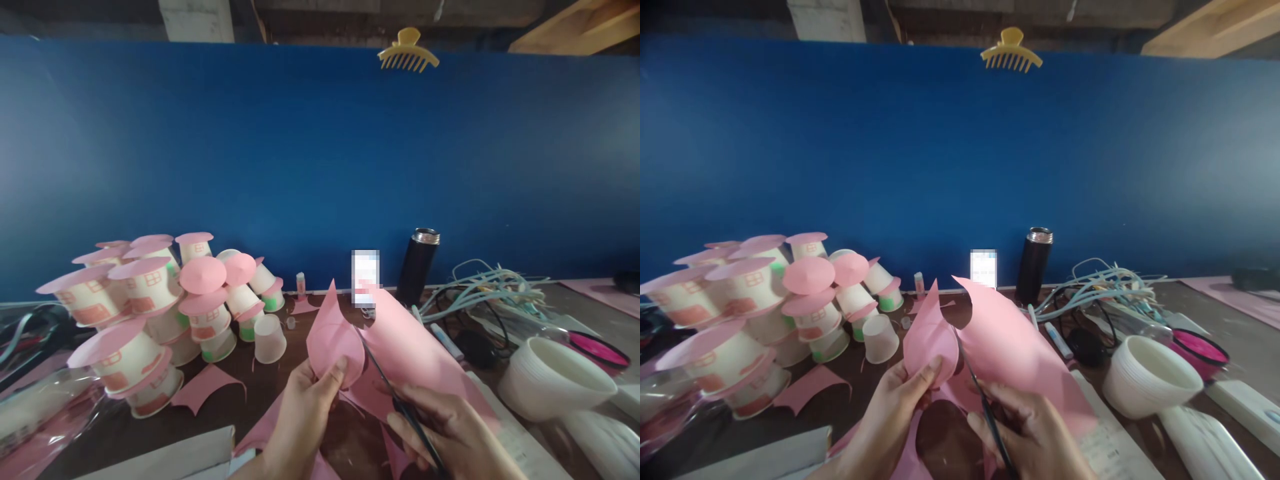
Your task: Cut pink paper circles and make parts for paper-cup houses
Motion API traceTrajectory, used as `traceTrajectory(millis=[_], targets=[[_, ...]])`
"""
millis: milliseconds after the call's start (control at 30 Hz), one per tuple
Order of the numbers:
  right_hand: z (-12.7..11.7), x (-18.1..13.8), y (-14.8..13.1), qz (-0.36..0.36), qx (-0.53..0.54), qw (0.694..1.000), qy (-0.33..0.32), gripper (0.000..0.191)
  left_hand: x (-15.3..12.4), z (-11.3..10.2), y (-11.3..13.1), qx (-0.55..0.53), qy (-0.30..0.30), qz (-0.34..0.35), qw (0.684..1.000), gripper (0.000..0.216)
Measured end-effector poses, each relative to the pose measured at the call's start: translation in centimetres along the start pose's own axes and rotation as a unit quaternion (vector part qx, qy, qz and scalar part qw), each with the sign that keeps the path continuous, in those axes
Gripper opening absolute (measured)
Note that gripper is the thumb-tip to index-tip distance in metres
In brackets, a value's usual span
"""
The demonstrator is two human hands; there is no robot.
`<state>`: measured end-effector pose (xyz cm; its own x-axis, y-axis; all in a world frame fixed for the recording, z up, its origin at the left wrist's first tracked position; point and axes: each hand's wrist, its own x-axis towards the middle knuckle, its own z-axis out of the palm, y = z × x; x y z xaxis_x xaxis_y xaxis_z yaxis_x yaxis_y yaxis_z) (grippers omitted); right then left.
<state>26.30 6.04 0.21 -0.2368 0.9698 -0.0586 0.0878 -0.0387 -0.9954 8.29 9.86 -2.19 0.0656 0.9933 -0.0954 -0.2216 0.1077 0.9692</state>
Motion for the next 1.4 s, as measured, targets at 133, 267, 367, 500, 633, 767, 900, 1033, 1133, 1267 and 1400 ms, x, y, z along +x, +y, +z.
traceTrajectory(millis=[133,267,367,500,633,767,900,1033,1133,1267,1400], targets=[[0.2,0.0,-0.2,0.009,0.003,1.000,-0.015,0.040,-0.1,0.0,0.1,-0.030,-0.004,-0.001,1.000,0.040],[0.4,0.0,-0.7,0.021,-0.003,1.000,-0.016,0.037,-0.4,0.3,0.7,-0.094,-0.040,-0.007,0.995,0.031],[0.4,-0.1,-1.1,0.028,-0.003,0.999,-0.021,0.035,-0.4,0.3,0.9,-0.085,-0.022,-0.002,0.996,0.029],[0.3,-0.2,-1.0,0.025,-0.014,0.999,-0.027,0.033,-0.2,0.0,0.4,-0.047,-0.013,0.026,0.998,0.027],[0.0,-0.2,-0.5,0.020,-0.018,0.999,-0.030,0.033,-0.1,-0.2,0.1,0.005,-0.021,0.022,1.000,0.032],[-0.2,-0.1,-0.3,0.014,-0.028,0.999,-0.031,0.033,-0.4,-0.2,0.9,0.082,-0.020,0.051,0.995,0.035],[-0.3,0.1,-0.1,0.009,-0.033,0.999,-0.018,0.036,-0.5,-0.2,1.4,0.096,-0.030,0.062,0.993,0.036],[-0.3,0.0,-0.1,0.013,-0.034,0.999,-0.018,0.036,-0.3,-0.2,1.2,0.084,-0.023,0.051,0.995,0.036],[-0.3,-0.1,-0.1,0.010,-0.033,0.999,-0.021,0.036,-0.1,-0.1,0.9,0.050,-0.036,0.042,0.997,0.035],[-0.3,0.0,0.1,0.019,-0.029,0.999,-0.022,0.041,-0.1,-0.1,0.5,-0.009,-0.044,0.025,0.999,0.032],[-0.3,0.1,0.3,0.026,-0.034,0.999,-0.014,0.041,-0.2,-0.1,0.5,-0.031,-0.030,0.003,0.999,0.030]])
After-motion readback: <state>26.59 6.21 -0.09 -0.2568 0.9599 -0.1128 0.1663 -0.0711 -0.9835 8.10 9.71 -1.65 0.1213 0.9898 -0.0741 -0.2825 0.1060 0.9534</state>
